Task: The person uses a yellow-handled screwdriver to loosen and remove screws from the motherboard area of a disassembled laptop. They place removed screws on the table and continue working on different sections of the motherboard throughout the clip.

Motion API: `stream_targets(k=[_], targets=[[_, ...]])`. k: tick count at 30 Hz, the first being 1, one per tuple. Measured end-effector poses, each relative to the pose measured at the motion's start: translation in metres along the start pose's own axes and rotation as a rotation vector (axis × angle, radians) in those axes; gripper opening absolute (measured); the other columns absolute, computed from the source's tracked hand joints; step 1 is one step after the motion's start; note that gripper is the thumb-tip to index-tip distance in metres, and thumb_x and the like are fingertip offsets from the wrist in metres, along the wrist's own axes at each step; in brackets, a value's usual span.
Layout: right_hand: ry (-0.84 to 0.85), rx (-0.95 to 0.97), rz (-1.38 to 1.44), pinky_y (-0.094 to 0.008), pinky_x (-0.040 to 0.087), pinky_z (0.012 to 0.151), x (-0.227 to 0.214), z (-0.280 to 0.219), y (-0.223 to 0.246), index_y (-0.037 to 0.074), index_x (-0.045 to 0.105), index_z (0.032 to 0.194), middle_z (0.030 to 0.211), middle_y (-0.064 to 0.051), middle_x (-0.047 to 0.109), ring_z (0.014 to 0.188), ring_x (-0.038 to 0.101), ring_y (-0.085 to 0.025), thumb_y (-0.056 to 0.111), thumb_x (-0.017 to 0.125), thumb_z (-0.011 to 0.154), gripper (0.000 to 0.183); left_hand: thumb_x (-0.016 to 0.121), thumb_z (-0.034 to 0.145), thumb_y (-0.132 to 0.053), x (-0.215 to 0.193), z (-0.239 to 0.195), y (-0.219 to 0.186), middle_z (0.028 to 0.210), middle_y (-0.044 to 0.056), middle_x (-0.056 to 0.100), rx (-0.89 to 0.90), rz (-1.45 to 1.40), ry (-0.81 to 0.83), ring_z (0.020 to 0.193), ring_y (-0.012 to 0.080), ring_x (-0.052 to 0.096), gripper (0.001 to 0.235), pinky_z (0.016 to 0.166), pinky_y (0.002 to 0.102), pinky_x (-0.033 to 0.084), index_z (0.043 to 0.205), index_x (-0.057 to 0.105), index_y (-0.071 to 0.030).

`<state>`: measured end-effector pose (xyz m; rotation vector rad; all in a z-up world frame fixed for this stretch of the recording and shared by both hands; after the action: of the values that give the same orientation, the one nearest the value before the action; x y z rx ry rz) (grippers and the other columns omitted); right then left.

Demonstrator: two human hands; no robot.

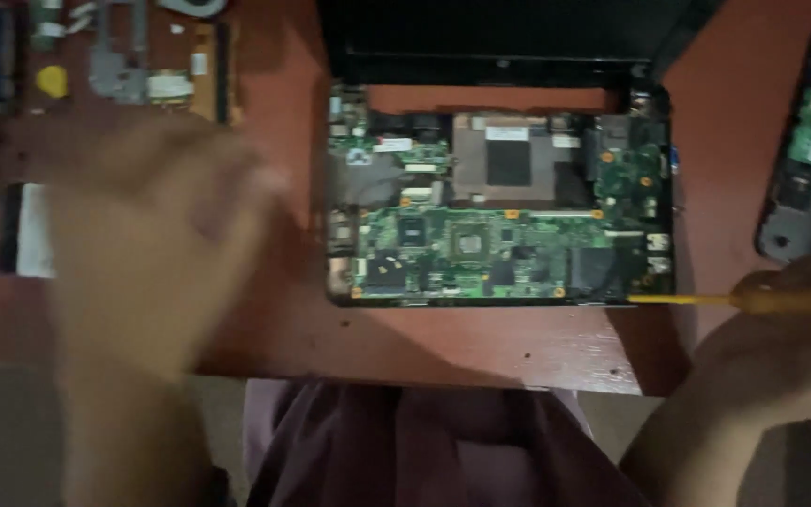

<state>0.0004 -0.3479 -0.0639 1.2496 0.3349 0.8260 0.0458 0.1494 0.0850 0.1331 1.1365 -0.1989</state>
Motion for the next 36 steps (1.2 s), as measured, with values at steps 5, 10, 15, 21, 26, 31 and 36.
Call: stream_targets(k=[5,10,15,21,26,31,36], targets=[[0.052,-0.182,-0.151,-0.040,0.053,0.065,0.038,-0.018,0.039,0.004,0.055,0.102,0.087,-0.019,0.052,0.075,0.054,-0.028,0.038,0.056,0.116,0.037,0.073,0.101,-0.037,0.014,0.013,-0.099,0.103,-0.003,0.078,0.293,-0.315,-0.017,0.084,0.0185,0.071,0.015,0.070,0.038,0.053,0.105,0.080,-0.024],[-0.047,-0.101,-0.086,-0.038,0.049,0.058,0.043,-0.017,0.044,0.004,0.060,0.107,0.088,-0.017,0.057,0.074,0.058,-0.026,0.032,0.063,0.109,0.028,0.079,0.093,-0.036,0.043,0.017,-0.154,0.108,-0.001,0.074,0.381,-0.469,0.098,0.097,0.0198,0.068,0.018,0.085,0.042,0.052,0.105,0.077,-0.022],[0.075,-0.207,-0.186,-0.041,0.052,0.064,0.051,-0.017,0.049,0.002,0.053,0.101,0.104,-0.016,0.055,0.073,0.058,-0.029,0.019,0.050,0.120,0.026,0.090,0.079,-0.035,0.059,0.018,-0.184,0.105,0.000,0.069,0.410,-0.497,0.090,0.096,0.0232,0.065,0.026,0.081,0.047,0.048,0.091,0.077,-0.016],[0.065,-0.121,-0.083,-0.040,0.052,0.060,0.053,-0.016,0.051,0.005,0.054,0.106,0.114,-0.018,0.062,0.058,0.050,-0.029,0.015,0.059,0.119,0.017,0.075,0.088,-0.012,0.061,0.020,-0.190,0.102,0.000,0.059,0.402,-0.547,0.121,0.092,0.0241,0.058,0.013,0.078,0.044,0.043,0.077,0.070,-0.016],[0.185,-0.050,-0.073,-0.038,0.049,0.063,0.054,-0.015,0.048,0.010,0.052,0.127,0.125,-0.009,0.049,0.075,0.045,-0.025,0.025,0.055,0.121,0.016,0.089,0.081,-0.046,0.061,0.021,-0.195,0.104,-0.002,0.059,0.407,-0.530,0.136,0.097,0.0217,0.057,0.032,0.081,0.043,0.043,0.081,0.074,-0.017],[0.172,0.069,0.011,-0.036,0.057,0.066,0.054,-0.016,0.045,0.015,0.053,0.124,0.124,-0.003,0.051,0.080,0.053,-0.022,0.035,0.064,0.115,0.024,0.088,0.082,-0.022,0.061,0.019,-0.199,0.102,-0.002,0.059,0.372,-0.571,0.076,0.097,0.0231,0.055,0.016,0.076,0.043,0.041,0.080,0.073,-0.016],[0.147,0.152,0.085,-0.037,0.050,0.063,0.050,-0.013,0.039,0.020,0.052,0.124,0.118,-0.004,0.051,0.074,0.043,-0.020,0.022,0.058,0.120,0.008,0.087,0.084,-0.020,0.065,0.017,-0.200,0.102,-0.002,0.057,0.342,-0.639,0.108,0.099,0.0251,0.054,0.014,0.076,0.044,0.037,0.081,0.073,-0.016]])
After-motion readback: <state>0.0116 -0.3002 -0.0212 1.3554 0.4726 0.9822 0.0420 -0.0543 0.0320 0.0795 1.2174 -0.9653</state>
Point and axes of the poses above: each hand's wrist, its own z-axis towards the middle knuckle, its own x-axis out of the palm, y = z × x, the point moved 5 cm from there along z, towards the middle knuckle
